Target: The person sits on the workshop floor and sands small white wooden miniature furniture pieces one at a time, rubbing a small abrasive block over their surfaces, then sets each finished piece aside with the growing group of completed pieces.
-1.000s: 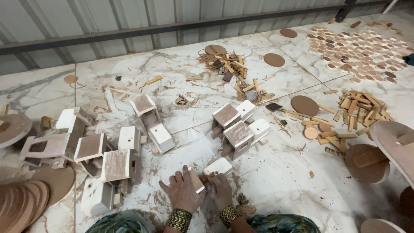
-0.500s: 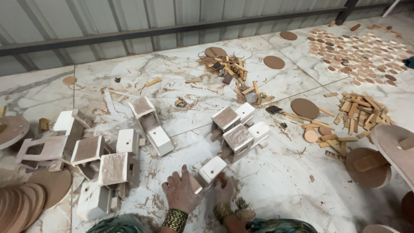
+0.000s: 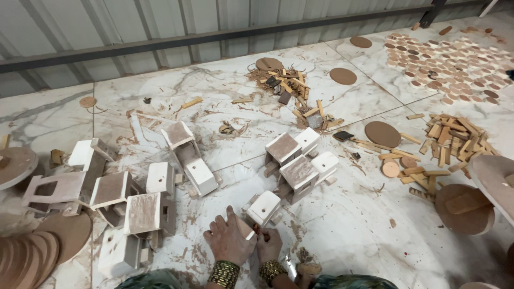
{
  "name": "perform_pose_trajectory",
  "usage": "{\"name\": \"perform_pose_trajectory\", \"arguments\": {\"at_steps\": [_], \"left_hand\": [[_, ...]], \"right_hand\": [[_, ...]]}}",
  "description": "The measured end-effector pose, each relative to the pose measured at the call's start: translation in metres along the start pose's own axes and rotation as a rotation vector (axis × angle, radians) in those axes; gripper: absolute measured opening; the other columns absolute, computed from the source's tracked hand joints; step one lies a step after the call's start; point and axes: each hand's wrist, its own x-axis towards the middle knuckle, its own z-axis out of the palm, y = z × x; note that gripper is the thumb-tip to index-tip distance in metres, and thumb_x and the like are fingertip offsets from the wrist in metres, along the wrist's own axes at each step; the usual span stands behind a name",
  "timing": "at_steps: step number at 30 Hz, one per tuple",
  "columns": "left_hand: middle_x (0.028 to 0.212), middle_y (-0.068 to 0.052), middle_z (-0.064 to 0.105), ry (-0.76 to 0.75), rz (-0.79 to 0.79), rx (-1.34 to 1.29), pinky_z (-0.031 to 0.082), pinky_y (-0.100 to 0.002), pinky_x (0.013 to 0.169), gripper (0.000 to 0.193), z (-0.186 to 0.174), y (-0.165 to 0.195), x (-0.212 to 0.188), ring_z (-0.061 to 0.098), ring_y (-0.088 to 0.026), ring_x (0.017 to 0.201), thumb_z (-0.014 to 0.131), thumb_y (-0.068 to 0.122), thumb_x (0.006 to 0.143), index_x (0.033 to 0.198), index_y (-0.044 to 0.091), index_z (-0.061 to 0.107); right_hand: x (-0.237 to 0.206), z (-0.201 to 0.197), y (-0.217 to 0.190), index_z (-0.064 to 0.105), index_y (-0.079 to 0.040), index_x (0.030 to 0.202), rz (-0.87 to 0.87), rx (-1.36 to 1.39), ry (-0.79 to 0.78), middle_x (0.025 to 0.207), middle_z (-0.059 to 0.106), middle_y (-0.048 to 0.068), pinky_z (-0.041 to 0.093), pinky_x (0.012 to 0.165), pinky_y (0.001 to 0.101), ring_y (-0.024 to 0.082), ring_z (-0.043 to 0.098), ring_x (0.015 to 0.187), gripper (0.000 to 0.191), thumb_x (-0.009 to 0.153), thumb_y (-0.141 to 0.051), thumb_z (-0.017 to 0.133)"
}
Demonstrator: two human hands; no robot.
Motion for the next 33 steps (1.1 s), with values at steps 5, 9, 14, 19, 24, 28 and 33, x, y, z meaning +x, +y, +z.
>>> {"name": "perform_pose_trajectory", "arguments": {"at_steps": [5, 9, 14, 19, 24, 28, 33], "left_hand": [[0.128, -0.017, 0.045, -0.022, -0.008, -0.003, 0.032, -0.05, 0.099, 0.113, 0.002, 0.0, 0.0, 0.044, -0.031, 0.121, 0.077, 0.06, 0.073, 0.157, 0.007, 0.022], [0.128, -0.017, 0.045, -0.059, -0.016, -0.025, 0.032, -0.049, 0.098, 0.115, 0.001, 0.0, -0.001, 0.044, -0.031, 0.119, 0.078, 0.061, 0.073, 0.158, 0.007, 0.02], [0.127, -0.017, 0.046, 0.012, -0.004, -0.022, 0.033, -0.049, 0.096, 0.112, -0.001, 0.001, 0.0, 0.045, -0.031, 0.118, 0.077, 0.061, 0.073, 0.156, 0.006, 0.025], [0.127, -0.016, 0.047, 0.013, -0.003, -0.029, 0.032, -0.051, 0.097, 0.113, 0.001, 0.001, 0.005, 0.045, -0.032, 0.119, 0.078, 0.064, 0.071, 0.154, 0.007, 0.026], [0.124, -0.015, 0.051, 0.019, 0.085, -0.049, 0.036, -0.049, 0.098, 0.11, 0.004, -0.01, 0.016, 0.049, -0.031, 0.116, 0.075, 0.064, 0.073, 0.156, 0.008, 0.029], [0.127, -0.014, 0.049, -0.124, 0.307, 0.041, 0.028, -0.053, 0.112, 0.117, -0.008, -0.026, 0.035, 0.046, -0.032, 0.126, 0.077, 0.063, 0.067, 0.158, 0.011, 0.025], [0.148, -0.013, 0.043, -0.213, 0.419, 0.267, 0.0, -0.072, 0.126, 0.123, -0.022, -0.025, 0.046, 0.034, -0.032, 0.147, 0.073, 0.064, 0.067, 0.164, 0.018, 0.014]], "right_hand": [[0.041, -0.023, -0.014, 0.074, -0.003, 0.08, -0.111, -0.156, 0.049, 0.077, 0.074, 0.01, 0.058, 0.067, 0.0347, 0.021, 0.071, 0.068, 0.009, 0.08, -0.012, 0.074], [0.091, -0.047, -0.032, 0.072, -0.003, 0.092, -0.177, -0.213, 0.068, 0.09, 0.072, 0.016, 0.056, 0.075, 0.0429, 0.032, 0.069, 0.079, 0.016, 0.083, -0.013, 0.064], [0.087, -0.044, -0.034, 0.074, -0.008, 0.099, -0.244, -0.474, -0.046, 0.106, 0.065, 0.017, 0.051, 0.084, 0.0461, 0.038, 0.065, 0.096, 0.021, 0.085, -0.012, 0.059], [0.056, -0.034, -0.013, 0.072, -0.009, 0.099, -0.294, -0.431, -0.127, 0.103, 0.067, 0.013, 0.054, 0.081, 0.0448, 0.035, 0.067, 0.092, 0.017, 0.087, -0.016, 0.063], [0.078, -0.062, -0.015, 0.075, -0.012, 0.096, -0.036, -0.612, -0.282, 0.095, 0.076, 0.011, 0.056, 0.086, 0.038, 0.027, 0.073, 0.088, 0.016, 0.082, -0.019, 0.072], [0.089, -0.087, -0.043, 0.073, -0.01, 0.097, -0.172, -0.387, 0.049, 0.102, 0.072, 0.011, 0.059, 0.083, 0.0381, 0.028, 0.072, 0.088, 0.015, 0.083, -0.014, 0.067], [0.083, -0.087, -0.084, 0.074, -0.011, 0.101, -0.562, -0.37, -0.137, 0.11, 0.073, 0.008, 0.054, 0.094, 0.0383, 0.03, 0.065, 0.107, 0.019, 0.085, -0.013, 0.064]]}}
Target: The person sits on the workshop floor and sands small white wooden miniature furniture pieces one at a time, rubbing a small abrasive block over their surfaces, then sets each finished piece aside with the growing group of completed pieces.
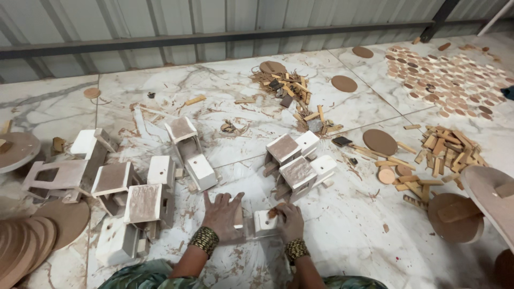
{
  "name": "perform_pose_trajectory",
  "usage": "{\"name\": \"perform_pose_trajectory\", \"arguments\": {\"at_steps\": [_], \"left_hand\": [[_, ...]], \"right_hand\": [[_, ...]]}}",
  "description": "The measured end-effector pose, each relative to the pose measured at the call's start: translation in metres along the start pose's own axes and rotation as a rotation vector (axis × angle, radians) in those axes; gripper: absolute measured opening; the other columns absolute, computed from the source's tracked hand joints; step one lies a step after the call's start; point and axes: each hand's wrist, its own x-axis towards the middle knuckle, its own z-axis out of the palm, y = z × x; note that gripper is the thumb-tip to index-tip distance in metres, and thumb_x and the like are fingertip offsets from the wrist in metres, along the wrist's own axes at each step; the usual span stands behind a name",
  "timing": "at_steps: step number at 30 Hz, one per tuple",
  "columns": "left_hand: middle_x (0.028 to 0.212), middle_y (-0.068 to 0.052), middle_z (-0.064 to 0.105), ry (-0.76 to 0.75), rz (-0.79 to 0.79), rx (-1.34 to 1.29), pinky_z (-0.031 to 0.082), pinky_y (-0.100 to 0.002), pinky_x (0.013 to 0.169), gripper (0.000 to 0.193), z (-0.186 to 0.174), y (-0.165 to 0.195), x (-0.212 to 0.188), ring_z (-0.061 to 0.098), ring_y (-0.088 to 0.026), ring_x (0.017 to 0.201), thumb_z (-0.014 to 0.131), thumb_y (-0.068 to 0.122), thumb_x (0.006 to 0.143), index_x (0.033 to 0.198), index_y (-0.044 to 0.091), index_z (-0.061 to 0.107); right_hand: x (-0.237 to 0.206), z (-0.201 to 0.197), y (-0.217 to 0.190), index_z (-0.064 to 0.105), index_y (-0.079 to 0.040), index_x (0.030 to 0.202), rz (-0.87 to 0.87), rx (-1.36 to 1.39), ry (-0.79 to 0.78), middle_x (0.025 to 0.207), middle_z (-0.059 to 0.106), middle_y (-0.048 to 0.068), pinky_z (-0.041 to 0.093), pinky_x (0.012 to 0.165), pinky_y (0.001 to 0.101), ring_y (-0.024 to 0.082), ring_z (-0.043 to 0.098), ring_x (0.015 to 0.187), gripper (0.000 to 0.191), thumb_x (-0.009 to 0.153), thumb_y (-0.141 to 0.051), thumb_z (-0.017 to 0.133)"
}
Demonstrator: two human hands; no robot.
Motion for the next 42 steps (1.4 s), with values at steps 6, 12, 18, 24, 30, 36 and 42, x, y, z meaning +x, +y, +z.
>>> {"name": "perform_pose_trajectory", "arguments": {"at_steps": [6, 12, 18, 24, 30, 36, 42], "left_hand": [[0.171, -0.019, -0.008, -0.057, -0.344, -0.218, -0.003, -0.074, 0.119, 0.131, 0.018, 0.02, 0.013, -0.012, -0.043, 0.157, 0.061, 0.085, 0.076, 0.163, 0.023, -0.014], [0.171, -0.018, 0.007, 0.389, -0.301, -0.256, 0.007, -0.072, 0.119, 0.111, 0.045, 0.009, 0.03, 0.0, -0.04, 0.158, 0.052, 0.083, 0.085, 0.161, 0.022, -0.001], [0.168, -0.017, 0.003, 0.047, -0.481, -0.325, 0.011, -0.072, 0.115, 0.125, 0.022, -0.012, 0.05, -0.001, -0.043, 0.154, 0.064, 0.075, 0.078, 0.167, 0.022, -0.005], [0.157, -0.019, 0.035, 0.273, -0.495, -0.398, 0.028, -0.069, 0.115, 0.112, 0.025, -0.012, 0.043, 0.032, -0.038, 0.147, 0.06, 0.076, 0.082, 0.162, 0.006, 0.024], [0.147, -0.015, 0.042, 0.294, -0.276, -0.331, 0.035, -0.064, 0.107, 0.097, 0.027, -0.005, 0.05, 0.035, -0.033, 0.141, 0.069, 0.062, 0.075, 0.149, 0.008, 0.038], [0.139, -0.013, 0.046, 0.361, -0.285, -0.411, 0.039, -0.061, 0.101, 0.086, 0.029, -0.007, 0.043, 0.038, -0.03, 0.138, 0.072, 0.057, 0.07, 0.138, 0.011, 0.046], [0.136, -0.014, 0.046, 0.298, -0.302, -0.372, 0.038, -0.06, 0.102, 0.083, 0.028, 0.001, 0.043, 0.04, -0.032, 0.134, 0.071, 0.056, 0.074, 0.137, 0.009, 0.046]], "right_hand": [[-0.003, 0.0, -0.031, 0.069, -0.006, 0.109, -0.088, -0.255, -0.147, 0.115, 0.067, 0.016, 0.046, 0.092, 0.0477, 0.037, 0.059, 0.11, 0.036, 0.077, -0.023, 0.072], [-0.003, -0.001, -0.035, 0.069, -0.01, 0.107, 0.071, -0.377, -0.362, 0.112, 0.069, 0.009, 0.051, 0.096, 0.0425, 0.031, 0.064, 0.11, 0.021, 0.093, -0.025, 0.062], [-0.01, -0.006, -0.005, 0.079, -0.01, 0.094, 0.197, -0.017, -0.703, 0.089, 0.08, 0.006, 0.06, 0.078, 0.0356, 0.022, 0.076, 0.083, 0.022, 0.081, -0.009, 0.061], [-0.045, 0.035, -0.002, 0.073, -0.001, 0.089, 0.374, 0.372, -0.728, 0.078, 0.077, 0.009, 0.058, 0.065, 0.0308, 0.015, 0.072, 0.07, 0.006, 0.083, -0.002, 0.071], [-0.053, 0.081, -0.017, 0.071, 0.002, 0.081, 0.465, 0.522, -0.57, 0.075, 0.077, 0.009, 0.057, 0.063, 0.0298, 0.013, 0.072, 0.067, 0.004, 0.082, -0.001, 0.071], [-0.053, 0.064, 0.003, 0.074, 0.001, 0.082, 0.183, 0.545, -0.731, 0.072, 0.072, 0.008, 0.054, 0.062, 0.0279, 0.012, 0.065, 0.065, 0.005, 0.083, -0.003, 0.072], [-0.058, 0.046, -0.001, 0.072, 0.002, 0.083, 0.423, 0.586, -0.866, 0.074, 0.073, 0.004, 0.053, 0.062, 0.0281, 0.011, 0.064, 0.066, 0.007, 0.082, -0.001, 0.066]]}}
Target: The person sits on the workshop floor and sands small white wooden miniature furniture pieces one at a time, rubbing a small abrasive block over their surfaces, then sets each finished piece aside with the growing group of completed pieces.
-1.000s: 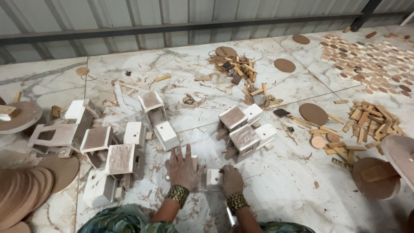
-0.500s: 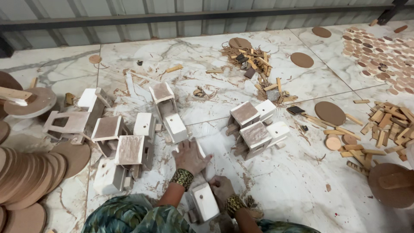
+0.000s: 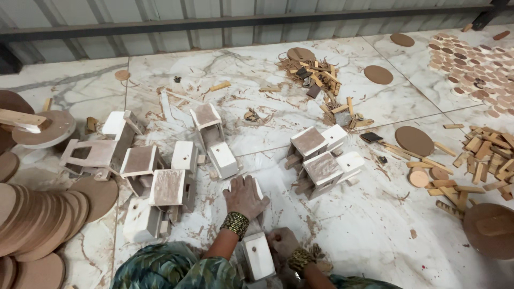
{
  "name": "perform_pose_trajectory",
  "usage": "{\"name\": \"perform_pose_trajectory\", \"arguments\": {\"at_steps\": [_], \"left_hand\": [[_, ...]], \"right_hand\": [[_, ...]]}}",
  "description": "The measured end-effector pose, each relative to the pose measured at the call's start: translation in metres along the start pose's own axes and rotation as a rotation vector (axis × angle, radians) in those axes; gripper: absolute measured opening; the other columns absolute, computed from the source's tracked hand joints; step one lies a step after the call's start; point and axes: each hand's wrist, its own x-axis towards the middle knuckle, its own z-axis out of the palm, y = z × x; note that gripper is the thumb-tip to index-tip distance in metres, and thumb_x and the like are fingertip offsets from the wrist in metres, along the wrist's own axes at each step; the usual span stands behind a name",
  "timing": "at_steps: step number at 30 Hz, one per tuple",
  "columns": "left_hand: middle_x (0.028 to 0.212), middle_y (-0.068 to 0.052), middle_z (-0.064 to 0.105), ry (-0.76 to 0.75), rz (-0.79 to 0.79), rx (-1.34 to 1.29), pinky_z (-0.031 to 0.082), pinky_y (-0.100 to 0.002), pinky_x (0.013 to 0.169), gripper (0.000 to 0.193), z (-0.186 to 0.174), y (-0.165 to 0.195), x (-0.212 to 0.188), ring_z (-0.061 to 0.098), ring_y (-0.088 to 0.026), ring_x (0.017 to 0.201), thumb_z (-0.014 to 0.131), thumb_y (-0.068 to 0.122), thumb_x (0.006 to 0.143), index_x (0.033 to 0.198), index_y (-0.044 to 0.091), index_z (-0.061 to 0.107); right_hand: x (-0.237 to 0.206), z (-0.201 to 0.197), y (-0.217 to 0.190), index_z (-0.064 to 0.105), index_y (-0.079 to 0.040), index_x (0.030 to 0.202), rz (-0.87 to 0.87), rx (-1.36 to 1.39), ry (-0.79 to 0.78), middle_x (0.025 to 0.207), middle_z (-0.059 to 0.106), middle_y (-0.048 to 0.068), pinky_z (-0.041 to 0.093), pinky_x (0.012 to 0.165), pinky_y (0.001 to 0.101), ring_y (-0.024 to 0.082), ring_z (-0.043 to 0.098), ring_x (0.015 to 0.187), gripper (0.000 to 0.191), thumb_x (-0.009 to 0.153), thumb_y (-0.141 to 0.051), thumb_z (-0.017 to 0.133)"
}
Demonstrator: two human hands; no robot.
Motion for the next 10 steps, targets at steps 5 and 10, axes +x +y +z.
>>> {"name": "perform_pose_trajectory", "arguments": {"at_steps": [5, 10], "left_hand": [[0.136, -0.015, 0.045, 0.068, 0.026, -0.023, 0.037, -0.062, 0.1, 0.086, -0.003, -0.004, 0.002, 0.038, -0.033, 0.132, 0.075, 0.057, 0.07, 0.136, 0.009, 0.046], [0.14, -0.01, 0.047, 0.011, -0.064, -0.038, 0.038, -0.061, 0.105, 0.085, -0.014, 0.001, -0.005, 0.038, -0.029, 0.14, 0.072, 0.056, 0.071, 0.14, 0.014, 0.046]], "right_hand": [[0.02, 0.031, -0.014, 0.073, 0.0, 0.08, -0.062, 0.046, 0.359, 0.075, 0.078, 0.003, 0.059, 0.068, 0.0261, 0.01, 0.073, 0.071, 0.01, 0.08, -0.002, 0.063], [-0.001, -0.004, -0.004, 0.071, 0.002, 0.081, -0.034, -0.179, -0.149, 0.083, 0.076, 0.015, 0.057, 0.072, 0.0305, 0.017, 0.07, 0.079, 0.006, 0.079, 0.001, 0.066]]}}
